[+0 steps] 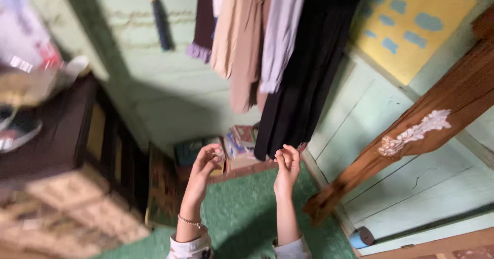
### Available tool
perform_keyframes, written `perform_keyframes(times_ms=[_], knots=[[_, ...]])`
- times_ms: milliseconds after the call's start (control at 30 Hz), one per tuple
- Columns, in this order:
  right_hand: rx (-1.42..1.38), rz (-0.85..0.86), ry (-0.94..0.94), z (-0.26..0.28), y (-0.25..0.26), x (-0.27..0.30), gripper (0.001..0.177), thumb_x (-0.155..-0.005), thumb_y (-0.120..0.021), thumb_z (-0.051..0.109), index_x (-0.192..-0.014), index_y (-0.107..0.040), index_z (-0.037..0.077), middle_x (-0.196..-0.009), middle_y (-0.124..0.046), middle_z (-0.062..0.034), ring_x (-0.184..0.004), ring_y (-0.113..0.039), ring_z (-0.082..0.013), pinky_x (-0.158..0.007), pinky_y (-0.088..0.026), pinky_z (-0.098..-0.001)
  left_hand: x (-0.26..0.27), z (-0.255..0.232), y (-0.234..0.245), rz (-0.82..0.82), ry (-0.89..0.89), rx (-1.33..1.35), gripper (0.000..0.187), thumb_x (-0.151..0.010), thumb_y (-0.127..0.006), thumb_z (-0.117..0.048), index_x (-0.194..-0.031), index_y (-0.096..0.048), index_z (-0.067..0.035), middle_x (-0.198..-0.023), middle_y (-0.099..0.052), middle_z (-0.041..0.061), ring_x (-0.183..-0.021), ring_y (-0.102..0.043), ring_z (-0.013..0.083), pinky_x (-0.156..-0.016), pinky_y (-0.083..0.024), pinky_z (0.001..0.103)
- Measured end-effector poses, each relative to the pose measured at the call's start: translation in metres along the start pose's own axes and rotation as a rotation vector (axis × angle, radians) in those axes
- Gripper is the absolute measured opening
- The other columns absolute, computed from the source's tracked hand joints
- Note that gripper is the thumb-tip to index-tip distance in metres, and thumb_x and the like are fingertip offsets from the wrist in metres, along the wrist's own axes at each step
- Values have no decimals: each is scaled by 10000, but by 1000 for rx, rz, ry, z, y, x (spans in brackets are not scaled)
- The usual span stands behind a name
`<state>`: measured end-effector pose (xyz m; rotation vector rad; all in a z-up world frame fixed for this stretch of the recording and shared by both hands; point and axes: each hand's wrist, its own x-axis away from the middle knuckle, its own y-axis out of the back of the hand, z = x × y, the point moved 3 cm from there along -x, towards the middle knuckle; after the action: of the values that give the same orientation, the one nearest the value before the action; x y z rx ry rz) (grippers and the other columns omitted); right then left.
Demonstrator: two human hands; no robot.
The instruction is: The person sits on the floor and repeatedly picks up garments from a pile, places them on plastic hangers, and hangs them on a wall-mounted clothing rack. The person handles a striped shirt, a black jacket, black pants, a beige top, and a gray top, using different colored hangers for each item.
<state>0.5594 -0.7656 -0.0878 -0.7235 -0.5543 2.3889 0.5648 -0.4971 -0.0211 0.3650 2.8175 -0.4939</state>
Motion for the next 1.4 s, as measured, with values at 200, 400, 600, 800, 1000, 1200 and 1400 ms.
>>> perform_keyframes(times_ms=[200,400,600,800,1000,1200,1400], knots=[[0,198,-192,13,41,73,190,-977,-676,70,-1163,-638,56,-991,-665,-28,-877,-618,-115,-816,-502,-284,127,-1,15,-196,-52,-42,271,-966,-590,-142,-1225,-637,-73,-1199,-629,-14,-1076,-576,94,-880,-499,295],[-19,353,-375,6,32,139,150,-943,-676,55,-1089,-648,45,-1004,-666,-32,-821,-610,-121,-774,-517,-285,265,-18,56,-562,-68,0,243,-999,-596,-149,-1228,-650,-86,-1138,-615,-9,-1056,-567,91,-891,-482,292],[-14,623,-483,3,-18,237,130,-951,-672,61,-1077,-642,45,-999,-645,-20,-792,-599,-105,-755,-503,-266,421,-46,83,-880,-191,68,237,-989,-575,-128,-1212,-638,-74,-1193,-633,-14,-1032,-578,91,-866,-477,283],[-36,927,-589,7,-70,377,134,-947,-668,53,-1079,-650,41,-944,-647,-14,-778,-602,-100,-739,-503,-256,610,-79,95,-1193,-381,25,237,-993,-587,-97,-1219,-638,-52,-1161,-634,28,-999,-602,98,-821,-497,268],[-54,1149,-728,32,-81,561,116,-938,-669,51,-1053,-654,52,-924,-648,-1,-755,-597,-89,-724,-501,-251,825,-109,61,-1548,-412,-113,243,-977,-593,-122,-1206,-635,-54,-1181,-656,27,-986,-603,96,-808,-507,269],[-141,1396,-809,89,-74,713,94,-926,-662,36,-1019,-654,41,-897,-648,-5,-743,-604,-92,-721,-503,-246,971,-116,7,-1779,-490,-128,271,-981,-588,-132,-1240,-628,-64,-1189,-650,41,-1001,-601,119,-840,-497,289],[-166,1543,-862,130,-77,796,66,-934,-655,25,-996,-668,43,-883,-647,-2,-745,-600,-85,-740,-512,-243,1041,-109,-35,-1900,-519,-75,272,-983,-588,-156,-1236,-624,-64,-1169,-659,59,-1001,-608,139,-865,-504,311]])
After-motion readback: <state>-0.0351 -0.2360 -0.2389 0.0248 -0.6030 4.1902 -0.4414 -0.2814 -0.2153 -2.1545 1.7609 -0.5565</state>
